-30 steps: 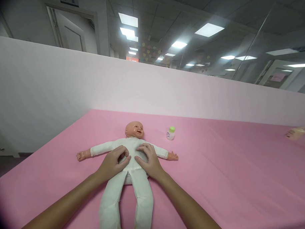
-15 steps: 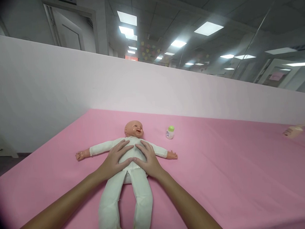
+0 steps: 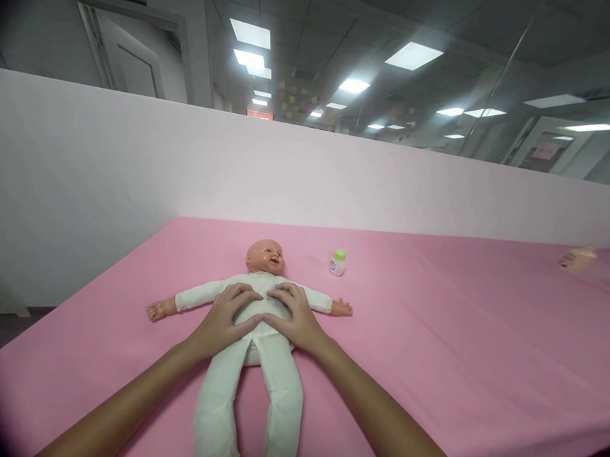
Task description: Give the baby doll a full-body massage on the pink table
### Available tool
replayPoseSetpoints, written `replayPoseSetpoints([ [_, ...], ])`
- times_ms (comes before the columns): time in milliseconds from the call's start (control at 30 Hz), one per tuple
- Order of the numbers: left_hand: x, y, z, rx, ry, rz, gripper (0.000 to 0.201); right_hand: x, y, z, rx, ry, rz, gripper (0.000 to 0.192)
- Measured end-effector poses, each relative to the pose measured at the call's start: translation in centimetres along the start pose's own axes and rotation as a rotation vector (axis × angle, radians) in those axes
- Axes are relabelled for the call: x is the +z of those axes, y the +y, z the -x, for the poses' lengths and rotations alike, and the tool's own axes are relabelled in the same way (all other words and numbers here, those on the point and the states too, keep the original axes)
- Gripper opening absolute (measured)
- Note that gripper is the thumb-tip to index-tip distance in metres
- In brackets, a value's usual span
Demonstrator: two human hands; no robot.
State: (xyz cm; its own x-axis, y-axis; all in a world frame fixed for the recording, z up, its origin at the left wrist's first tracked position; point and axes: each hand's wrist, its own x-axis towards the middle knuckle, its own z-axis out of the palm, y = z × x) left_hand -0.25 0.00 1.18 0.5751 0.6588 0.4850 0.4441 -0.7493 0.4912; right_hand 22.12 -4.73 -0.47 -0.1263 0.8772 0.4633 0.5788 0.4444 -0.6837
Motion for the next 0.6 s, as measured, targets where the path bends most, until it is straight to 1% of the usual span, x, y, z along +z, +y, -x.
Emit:
replayPoseSetpoints([
  [133, -0.03, 0.13, 0.02, -0.019, 0.004, 0.004, 0.03, 0.01, -0.17, -0.02, -0.013, 0.023, 0.002, 0.042],
  [300, -0.06, 0.13, -0.08, -0.007, 0.01, 0.007, 0.025, 0.02, -0.31, -0.04, -0.019, 0.039, -0.002, 0.04],
  [600, -0.01, 0.22, -0.27, -0.022, 0.01, 0.025, 0.018, 0.26, -0.06, -0.06, -0.046, 0.072, -0.037, 0.036],
])
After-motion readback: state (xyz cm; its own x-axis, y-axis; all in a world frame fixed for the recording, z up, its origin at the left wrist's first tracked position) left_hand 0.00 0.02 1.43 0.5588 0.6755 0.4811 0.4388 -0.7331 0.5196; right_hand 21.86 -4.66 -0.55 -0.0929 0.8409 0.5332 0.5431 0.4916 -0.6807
